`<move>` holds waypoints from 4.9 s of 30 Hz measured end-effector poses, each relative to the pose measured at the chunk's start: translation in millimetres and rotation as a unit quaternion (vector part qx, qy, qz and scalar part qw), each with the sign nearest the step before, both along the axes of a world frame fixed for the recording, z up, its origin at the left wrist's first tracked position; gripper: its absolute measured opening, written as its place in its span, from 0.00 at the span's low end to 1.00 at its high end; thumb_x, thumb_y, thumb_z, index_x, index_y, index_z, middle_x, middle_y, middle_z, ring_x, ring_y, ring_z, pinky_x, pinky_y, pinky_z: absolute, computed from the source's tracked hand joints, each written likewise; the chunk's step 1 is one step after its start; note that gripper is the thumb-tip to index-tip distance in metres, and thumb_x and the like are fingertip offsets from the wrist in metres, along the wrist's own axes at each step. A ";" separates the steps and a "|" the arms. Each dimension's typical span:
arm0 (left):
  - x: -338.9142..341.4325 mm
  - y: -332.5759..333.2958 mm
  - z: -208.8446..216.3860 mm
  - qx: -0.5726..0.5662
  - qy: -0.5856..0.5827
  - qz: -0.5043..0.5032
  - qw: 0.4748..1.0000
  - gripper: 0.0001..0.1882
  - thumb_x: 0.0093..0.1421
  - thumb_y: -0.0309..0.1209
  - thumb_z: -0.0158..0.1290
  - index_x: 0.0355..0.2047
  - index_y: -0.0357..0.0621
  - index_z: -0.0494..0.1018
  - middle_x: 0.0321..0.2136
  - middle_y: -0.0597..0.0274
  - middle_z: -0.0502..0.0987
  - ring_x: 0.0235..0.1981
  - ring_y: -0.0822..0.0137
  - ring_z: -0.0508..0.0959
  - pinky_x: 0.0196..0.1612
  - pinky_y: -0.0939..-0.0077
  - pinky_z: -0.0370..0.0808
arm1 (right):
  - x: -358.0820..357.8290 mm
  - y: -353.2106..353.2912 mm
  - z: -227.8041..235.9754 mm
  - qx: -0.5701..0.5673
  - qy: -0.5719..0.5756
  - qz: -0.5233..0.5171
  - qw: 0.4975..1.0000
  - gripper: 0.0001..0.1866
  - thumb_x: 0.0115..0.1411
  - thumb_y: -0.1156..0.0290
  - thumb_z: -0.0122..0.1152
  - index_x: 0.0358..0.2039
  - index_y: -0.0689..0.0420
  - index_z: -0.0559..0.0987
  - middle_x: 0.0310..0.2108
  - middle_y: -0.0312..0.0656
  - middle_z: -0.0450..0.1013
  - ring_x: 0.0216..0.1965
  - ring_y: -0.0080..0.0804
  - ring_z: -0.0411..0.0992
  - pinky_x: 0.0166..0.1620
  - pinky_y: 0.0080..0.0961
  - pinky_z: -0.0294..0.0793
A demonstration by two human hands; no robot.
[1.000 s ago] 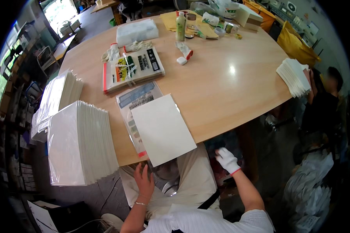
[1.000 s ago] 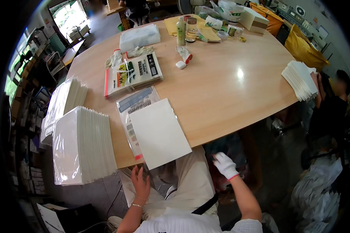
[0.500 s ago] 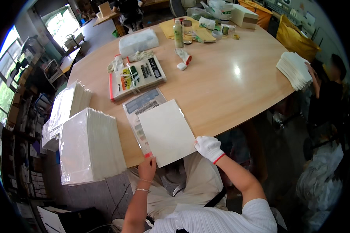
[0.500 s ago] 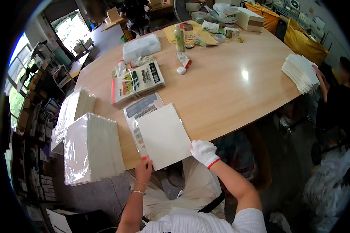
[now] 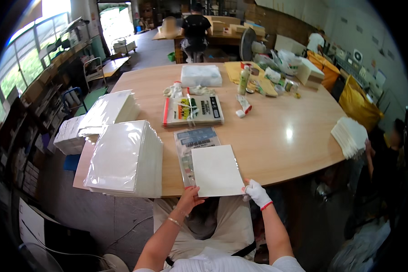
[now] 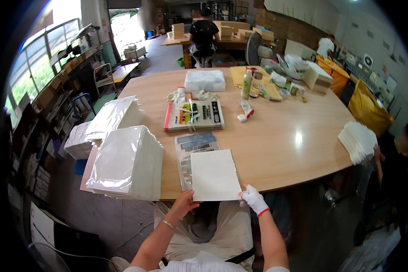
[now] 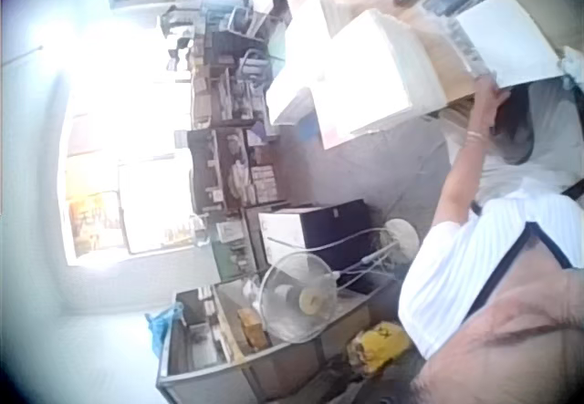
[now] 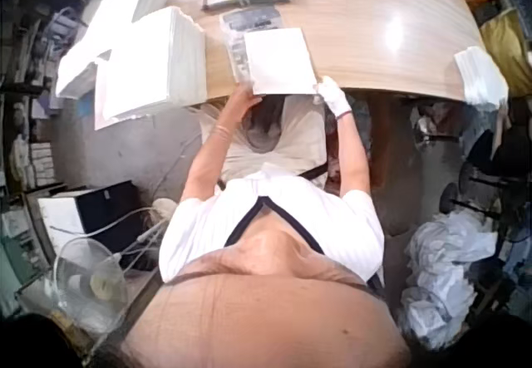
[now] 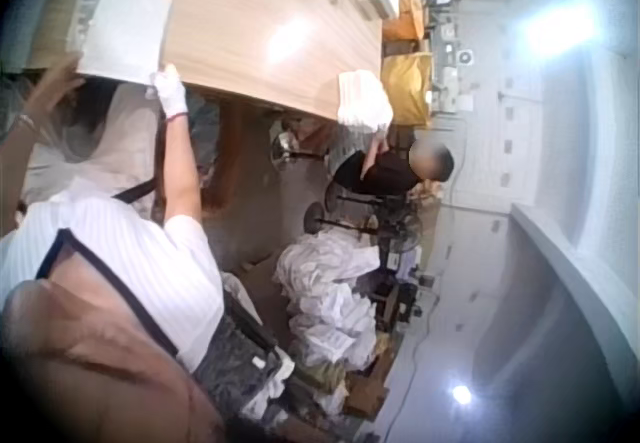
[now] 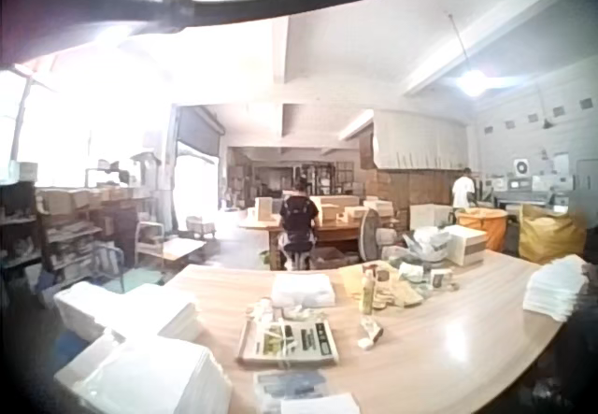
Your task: The person sits at a table and repeatedly places white book covers into clear plastic sleeves. They pick up a cover, slide it into a sleeve, and set the sleeved item onto a stack on the table.
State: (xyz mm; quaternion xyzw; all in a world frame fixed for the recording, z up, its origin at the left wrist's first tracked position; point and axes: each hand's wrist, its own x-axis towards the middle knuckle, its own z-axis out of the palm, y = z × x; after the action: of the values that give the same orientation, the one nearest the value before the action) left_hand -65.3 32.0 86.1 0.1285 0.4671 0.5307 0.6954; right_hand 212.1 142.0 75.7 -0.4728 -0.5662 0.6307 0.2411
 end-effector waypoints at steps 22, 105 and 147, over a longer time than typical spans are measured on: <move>-5.4 18.2 107.6 0.382 0.577 -0.103 0.714 0.16 0.56 0.26 0.44 0.46 0.39 0.60 0.23 0.47 0.71 0.26 0.48 0.73 0.31 0.63 0.69 | -35.5 -45.0 -10.1 0.131 0.071 -0.046 0.988 0.26 0.55 0.77 0.46 0.56 0.62 0.57 0.31 0.39 0.69 0.34 0.24 0.69 0.38 0.21 0.70; 61.4 149.5 20.9 0.321 0.578 -0.058 0.748 0.19 0.52 0.21 0.46 0.46 0.38 0.63 0.47 0.49 0.67 0.49 0.53 0.67 0.50 0.64 0.63 | 344.9 117.2 -31.9 0.049 0.189 -0.646 0.738 0.06 0.57 0.68 0.44 0.35 0.49 0.69 0.30 0.37 0.72 0.31 0.30 0.71 0.31 0.34 0.71; 361.4 428.6 -22.5 0.053 -0.010 -0.257 0.965 0.13 0.60 0.31 0.43 0.44 0.40 0.64 0.37 0.58 0.73 0.35 0.66 0.76 0.38 0.70 0.75 | 456.9 234.9 15.0 0.018 -0.008 -0.463 0.886 0.13 0.60 0.63 0.42 0.36 0.57 0.71 0.35 0.39 0.70 0.37 0.32 0.69 0.39 0.26 0.68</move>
State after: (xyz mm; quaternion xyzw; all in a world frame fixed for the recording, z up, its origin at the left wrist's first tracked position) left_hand 296.1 460.6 63.6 0.2758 0.3824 0.3597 0.8052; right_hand 668.9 377.0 90.8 -0.6819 -0.2957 0.4331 0.5099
